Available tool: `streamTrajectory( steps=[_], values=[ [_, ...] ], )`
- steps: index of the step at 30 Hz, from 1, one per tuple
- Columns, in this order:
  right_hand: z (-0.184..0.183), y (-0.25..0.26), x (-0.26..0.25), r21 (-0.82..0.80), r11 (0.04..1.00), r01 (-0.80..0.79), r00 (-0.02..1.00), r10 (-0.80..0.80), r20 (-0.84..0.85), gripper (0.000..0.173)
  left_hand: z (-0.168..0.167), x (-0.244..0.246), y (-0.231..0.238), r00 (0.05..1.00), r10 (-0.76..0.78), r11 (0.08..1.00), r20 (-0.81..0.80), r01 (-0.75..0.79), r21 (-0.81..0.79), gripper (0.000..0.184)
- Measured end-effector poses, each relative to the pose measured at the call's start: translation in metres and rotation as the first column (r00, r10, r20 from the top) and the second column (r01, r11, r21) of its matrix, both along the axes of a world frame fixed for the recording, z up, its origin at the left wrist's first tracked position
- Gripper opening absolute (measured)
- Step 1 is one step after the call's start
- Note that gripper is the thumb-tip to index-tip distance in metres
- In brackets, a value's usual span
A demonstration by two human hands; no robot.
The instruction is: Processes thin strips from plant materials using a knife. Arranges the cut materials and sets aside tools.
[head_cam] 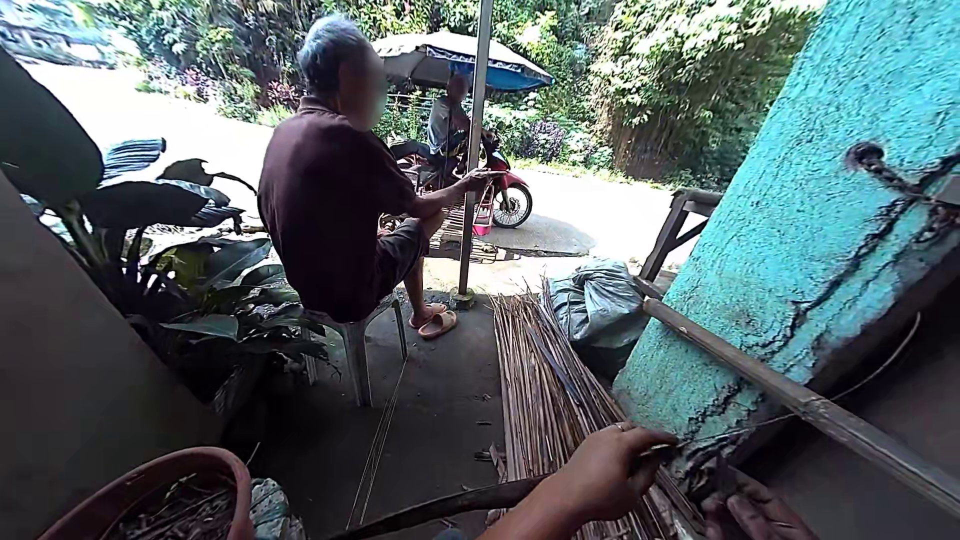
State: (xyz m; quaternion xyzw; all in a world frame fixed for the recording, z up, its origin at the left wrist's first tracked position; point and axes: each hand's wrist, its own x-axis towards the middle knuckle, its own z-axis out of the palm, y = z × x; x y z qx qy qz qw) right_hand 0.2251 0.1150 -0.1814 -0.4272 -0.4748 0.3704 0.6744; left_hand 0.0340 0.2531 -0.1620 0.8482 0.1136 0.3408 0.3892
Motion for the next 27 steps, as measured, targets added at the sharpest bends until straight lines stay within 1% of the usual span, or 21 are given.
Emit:
streamTrajectory(
  steps=[3,5,8,11,14,17,21,27],
  values=[
    [-0.009,0.006,-0.014,-0.031,0.999,-0.025,0.998,0.027,0.062,0.032,-0.002,0.002,-0.006,0.997,-0.062,0.998,-0.039,0.063,0.012,0.04],
    [-0.01,0.011,-0.015,-0.001,0.999,-0.032,0.998,0.032,0.06,0.031,-0.003,0.002,-0.008,0.995,-0.083,0.996,-0.062,0.085,0.024,0.043],
    [-0.008,0.016,-0.013,0.062,0.998,-0.032,0.998,0.029,0.049,0.027,-0.007,0.003,-0.006,0.994,-0.097,0.995,-0.044,0.098,0.034,0.045],
    [-0.007,0.014,-0.007,0.076,0.997,0.012,1.0,-0.014,0.022,0.03,-0.009,0.003,-0.003,0.995,-0.102,0.994,-0.023,0.103,0.026,0.046],
    [-0.001,0.013,-0.006,0.044,0.997,0.064,0.998,-0.064,0.003,0.034,-0.01,-0.001,0.0,0.997,-0.07,0.997,-0.02,0.071,0.028,0.045],
    [-0.005,0.012,-0.007,0.049,0.991,0.128,0.992,-0.127,-0.016,0.027,-0.008,-0.002,-0.006,0.996,-0.06,0.998,-0.061,0.06,0.009,0.045],
    [-0.01,0.01,-0.006,0.045,0.996,0.081,0.997,-0.08,-0.02,0.021,-0.006,0.001,-0.011,0.993,-0.054,0.998,-0.104,0.055,0.013,0.045],
    [-0.013,0.006,-0.005,-0.006,0.999,0.053,0.999,-0.053,0.01,0.019,-0.005,0.006,-0.013,0.99,-0.047,0.999,-0.133,0.048,0.01,0.043]
  ],
)
